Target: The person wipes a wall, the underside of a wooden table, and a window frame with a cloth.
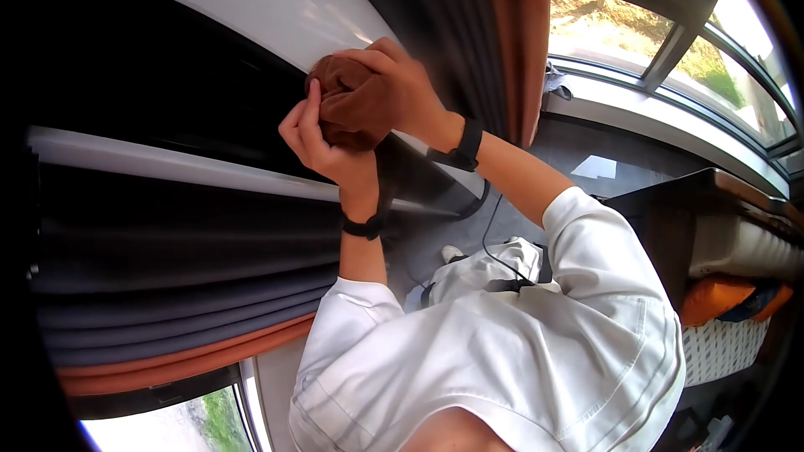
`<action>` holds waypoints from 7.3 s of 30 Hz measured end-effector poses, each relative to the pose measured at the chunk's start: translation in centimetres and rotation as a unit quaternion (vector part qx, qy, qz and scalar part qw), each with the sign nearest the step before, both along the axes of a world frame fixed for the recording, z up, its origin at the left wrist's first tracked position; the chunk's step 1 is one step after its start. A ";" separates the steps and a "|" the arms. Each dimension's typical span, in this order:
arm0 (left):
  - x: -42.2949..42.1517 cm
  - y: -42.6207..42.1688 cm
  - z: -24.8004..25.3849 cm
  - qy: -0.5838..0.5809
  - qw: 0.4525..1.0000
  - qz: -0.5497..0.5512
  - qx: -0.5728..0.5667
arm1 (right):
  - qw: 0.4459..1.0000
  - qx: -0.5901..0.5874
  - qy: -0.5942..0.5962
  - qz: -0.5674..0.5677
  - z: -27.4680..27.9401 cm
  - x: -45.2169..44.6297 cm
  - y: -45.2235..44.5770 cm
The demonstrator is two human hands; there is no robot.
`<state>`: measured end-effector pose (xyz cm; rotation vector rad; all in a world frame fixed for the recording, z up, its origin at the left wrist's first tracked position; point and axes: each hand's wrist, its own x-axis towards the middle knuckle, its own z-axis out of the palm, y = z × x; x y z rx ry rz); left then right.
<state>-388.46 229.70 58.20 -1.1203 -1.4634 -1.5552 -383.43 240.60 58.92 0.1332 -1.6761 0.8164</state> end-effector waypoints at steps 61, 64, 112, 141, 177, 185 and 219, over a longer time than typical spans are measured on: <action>2.8 6.0 -11.4 -0.011 0.911 0.017 -0.412 | 0.974 -0.205 -0.066 -0.076 -17.4 1.5 4.3; 3.0 3.6 -9.9 -0.044 0.916 0.014 -0.397 | 0.979 -0.195 -0.052 -0.036 -14.9 1.3 2.3; 3.0 1.5 1.8 -0.012 0.958 0.057 -0.281 | 0.998 -0.018 0.025 -0.064 -1.7 -0.5 1.9; 1.8 3.8 8.7 0.062 0.977 0.099 -0.179 | 0.991 -0.002 0.115 0.073 2.7 -3.6 5.6; 2.1 -2.5 -9.7 -0.152 0.965 -0.107 -0.188 | 0.974 -0.009 -0.222 0.032 -6.0 3.5 -0.2; 6.9 8.8 -10.6 -0.225 0.918 -0.227 -0.236 | 0.949 -0.177 -0.259 -0.037 -11.5 11.3 10.2; 12.8 71.5 -7.0 -0.308 0.828 -0.352 -0.309 | 0.822 -0.317 -0.230 -0.413 -6.6 18.8 62.4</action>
